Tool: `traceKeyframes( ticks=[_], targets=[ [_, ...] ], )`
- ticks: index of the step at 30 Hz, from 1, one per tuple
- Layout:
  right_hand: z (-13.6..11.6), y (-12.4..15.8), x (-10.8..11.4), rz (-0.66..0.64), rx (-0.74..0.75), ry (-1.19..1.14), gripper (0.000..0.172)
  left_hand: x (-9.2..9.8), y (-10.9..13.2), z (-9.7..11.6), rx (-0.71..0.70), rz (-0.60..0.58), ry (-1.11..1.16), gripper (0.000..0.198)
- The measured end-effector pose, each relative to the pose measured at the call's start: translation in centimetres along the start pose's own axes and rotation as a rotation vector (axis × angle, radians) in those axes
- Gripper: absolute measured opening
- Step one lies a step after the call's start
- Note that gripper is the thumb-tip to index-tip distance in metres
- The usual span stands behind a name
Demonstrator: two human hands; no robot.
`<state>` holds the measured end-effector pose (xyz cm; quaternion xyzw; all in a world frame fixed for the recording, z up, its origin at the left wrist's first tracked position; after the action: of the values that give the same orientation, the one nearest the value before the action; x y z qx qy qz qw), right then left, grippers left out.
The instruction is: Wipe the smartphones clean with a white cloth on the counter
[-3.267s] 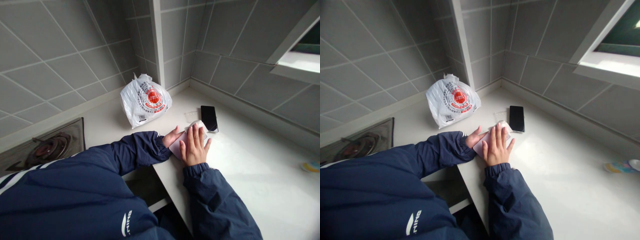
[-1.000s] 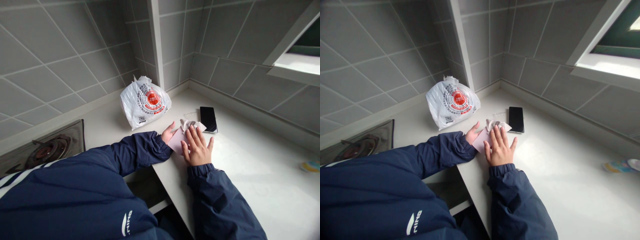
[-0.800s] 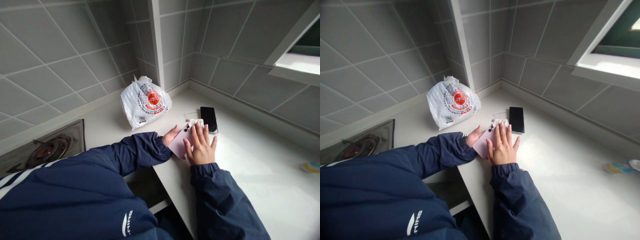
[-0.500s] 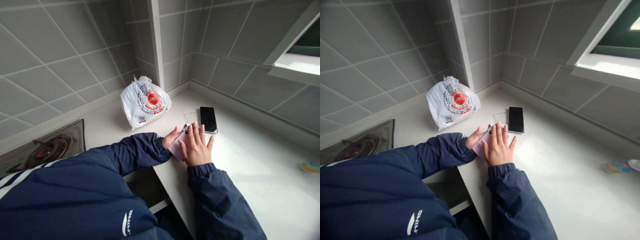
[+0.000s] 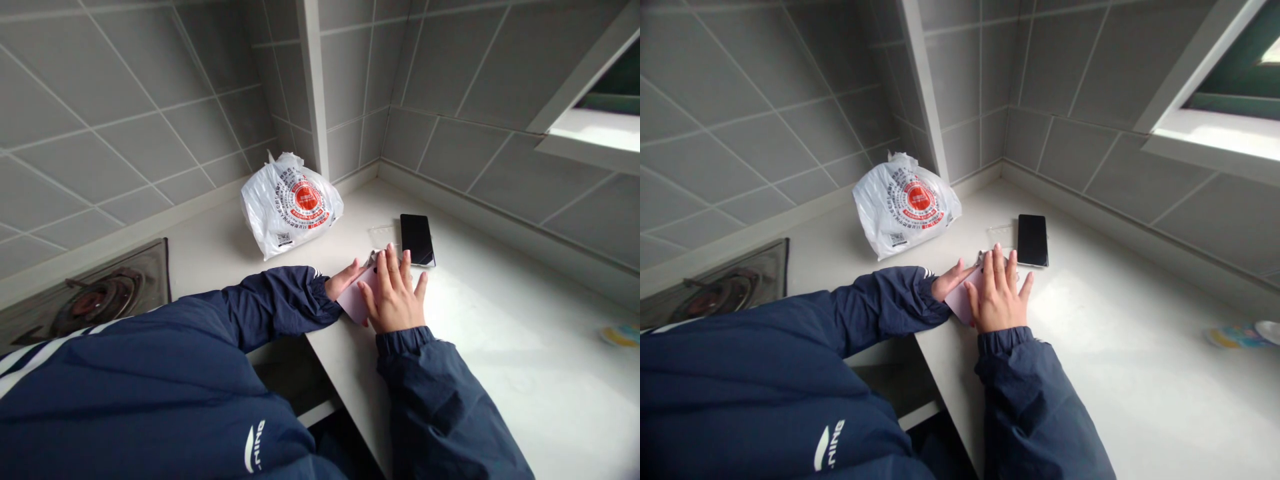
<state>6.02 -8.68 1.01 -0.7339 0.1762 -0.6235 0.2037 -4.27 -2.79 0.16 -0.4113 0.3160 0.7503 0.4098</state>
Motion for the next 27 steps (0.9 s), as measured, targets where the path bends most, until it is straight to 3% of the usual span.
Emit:
traceKeyframes(
  ticks=[4, 10, 19, 27],
  targets=[
    [-0.8, 0.3, -0.4, -0.043, 0.052, -0.025, 0.064, -0.2, -0.4, 0.6, 0.009, -0.001, 0.015, 0.073],
    [-1.6, 0.6, -0.5, -0.109, 0.083, -0.088, 0.060, 1.3, -0.9, 1.8, 0.204, 0.038, 0.004, 0.090],
    [-2.0, 0.1, 1.7, -0.362, 0.101, -0.200, 0.059, 1.5, -0.6, 2.7, 0.314, -0.035, -0.002, 0.104],
    [-2.6, -0.5, 3.5, -0.503, 0.198, -0.388, 0.047, 1.0, -0.5, 3.1, 0.269, 0.252, 0.072, 0.099]
  ],
)
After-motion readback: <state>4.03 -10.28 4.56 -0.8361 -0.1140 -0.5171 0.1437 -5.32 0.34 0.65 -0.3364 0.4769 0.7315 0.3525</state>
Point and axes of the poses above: each hand's wrist, its own y-axis away from the middle knuckle, its own x-axis out of the back of the hand, z = x × y, the point moved 2 cm from there along -y, towards the middle knuckle, and after that the axes turned 5 degrees about x, right-handed, at the moved point
